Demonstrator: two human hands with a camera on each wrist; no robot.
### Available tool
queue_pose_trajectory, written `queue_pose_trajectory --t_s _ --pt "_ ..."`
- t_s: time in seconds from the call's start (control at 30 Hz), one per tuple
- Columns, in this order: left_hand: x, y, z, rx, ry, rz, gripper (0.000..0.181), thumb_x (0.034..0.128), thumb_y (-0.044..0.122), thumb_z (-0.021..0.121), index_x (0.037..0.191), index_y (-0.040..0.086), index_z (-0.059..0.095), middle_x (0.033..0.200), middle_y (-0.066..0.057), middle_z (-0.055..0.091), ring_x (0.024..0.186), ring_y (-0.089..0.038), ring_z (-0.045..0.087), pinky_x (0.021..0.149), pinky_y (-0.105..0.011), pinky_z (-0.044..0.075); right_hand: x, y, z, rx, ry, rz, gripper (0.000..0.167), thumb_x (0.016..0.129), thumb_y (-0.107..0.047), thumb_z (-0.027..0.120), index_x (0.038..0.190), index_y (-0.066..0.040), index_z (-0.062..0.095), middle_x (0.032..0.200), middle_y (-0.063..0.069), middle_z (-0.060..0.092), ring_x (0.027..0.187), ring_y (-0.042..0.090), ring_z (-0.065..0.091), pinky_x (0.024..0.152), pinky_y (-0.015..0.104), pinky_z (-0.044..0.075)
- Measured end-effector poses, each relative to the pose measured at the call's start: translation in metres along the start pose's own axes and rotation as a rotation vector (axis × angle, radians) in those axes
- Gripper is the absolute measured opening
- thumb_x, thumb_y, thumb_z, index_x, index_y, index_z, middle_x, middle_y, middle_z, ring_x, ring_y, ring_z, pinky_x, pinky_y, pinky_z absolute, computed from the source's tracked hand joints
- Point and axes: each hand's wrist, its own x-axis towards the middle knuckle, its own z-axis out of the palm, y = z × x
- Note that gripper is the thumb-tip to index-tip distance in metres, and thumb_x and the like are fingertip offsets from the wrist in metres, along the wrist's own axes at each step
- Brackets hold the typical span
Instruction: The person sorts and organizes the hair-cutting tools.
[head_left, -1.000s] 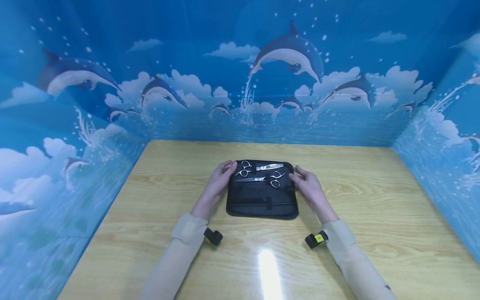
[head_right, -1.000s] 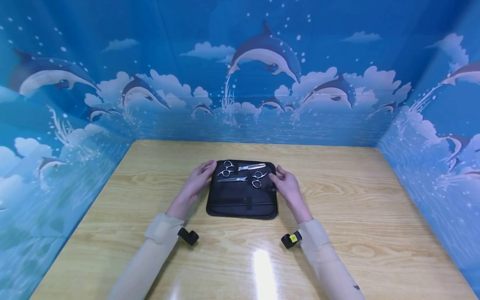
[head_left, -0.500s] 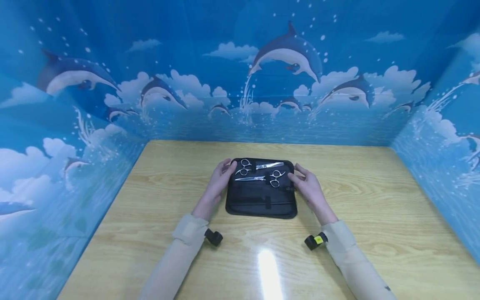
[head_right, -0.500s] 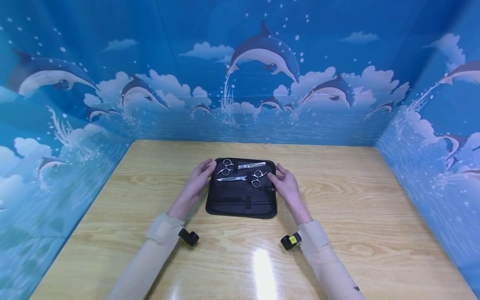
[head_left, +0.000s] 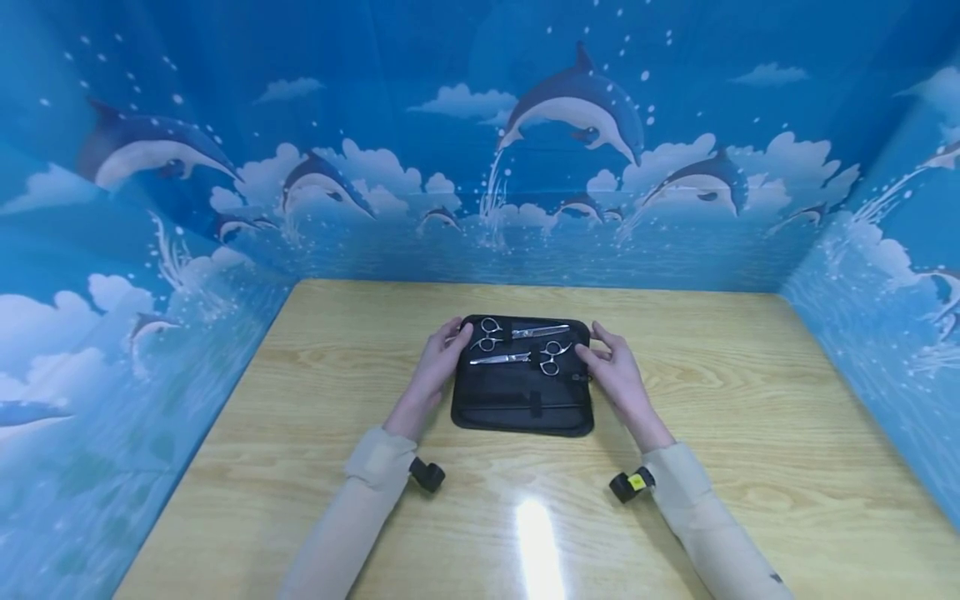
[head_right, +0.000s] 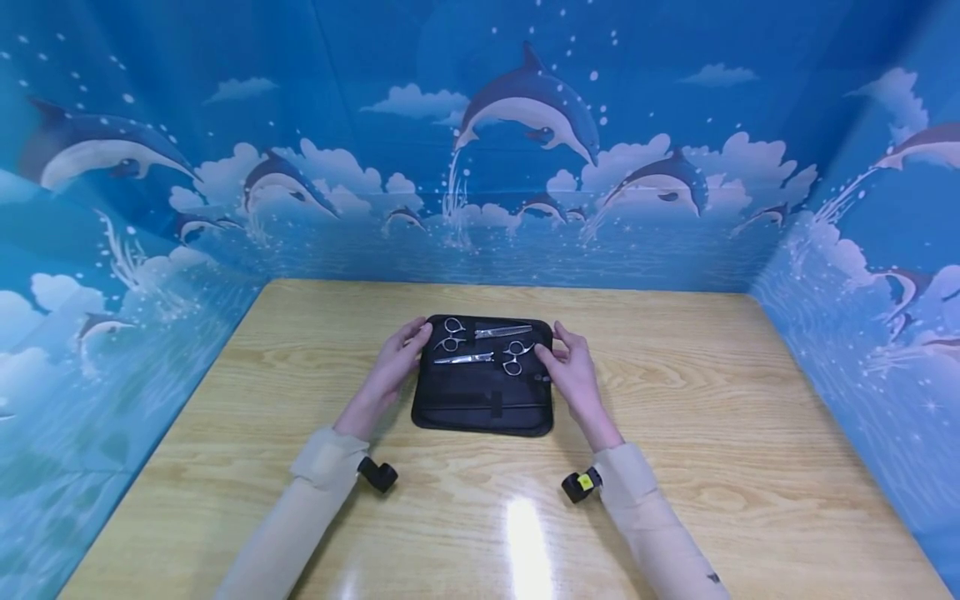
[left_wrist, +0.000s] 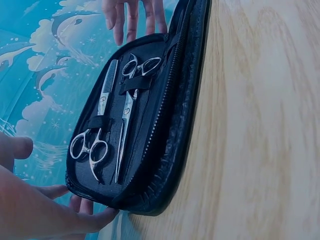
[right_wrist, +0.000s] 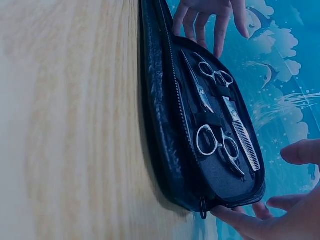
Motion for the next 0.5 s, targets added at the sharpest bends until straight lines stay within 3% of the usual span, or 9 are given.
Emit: queue_pose_trajectory --t_s 0.2,0.37,0.5 --pt "-0.0005 -0.0016 0.0001 -0.003 0.022 0.036 0.056 0.1065 0.029 0.052 0.153 -0.001 0.039 0.148 -0.024 0.045 0.137 -0.038 0.045 0.112 -0.049 0.041 -0.0007 0.0016 0.0002 0.026 0.011 -0.021 0.060 0.104 -0.016 0.057 0.157 -0.006 0.032 0.154 0.020 0.029 0.125 0.028 0.056 0.090 0.023 0.053" --pt "-0.0007 -0.0053 -0.0019 0.019 0.046 0.074 0.051 0.1065 0.025 0.052 0.150 0.000 0.043 0.142 -0.025 0.049 0.131 -0.039 0.049 0.111 -0.049 0.041 -0.0028 0.0023 -0.0009 0.051 0.037 -0.037 0.055 0.104 -0.016 0.057 0.155 -0.006 0.038 0.148 0.018 0.034 0.096 0.008 0.059 0.079 0.019 0.052" --pt "-0.0020 -0.0063 -0.0033 0.014 0.051 0.091 0.047 0.1063 0.023 0.052 0.148 0.001 0.047 0.139 -0.025 0.052 0.125 -0.038 0.053 0.108 -0.048 0.043 -0.0042 0.0025 -0.0024 0.059 0.048 -0.045 0.050 0.105 -0.018 0.054 0.153 -0.006 0.043 0.143 0.017 0.037 0.081 0.005 0.055 0.072 0.019 0.052"
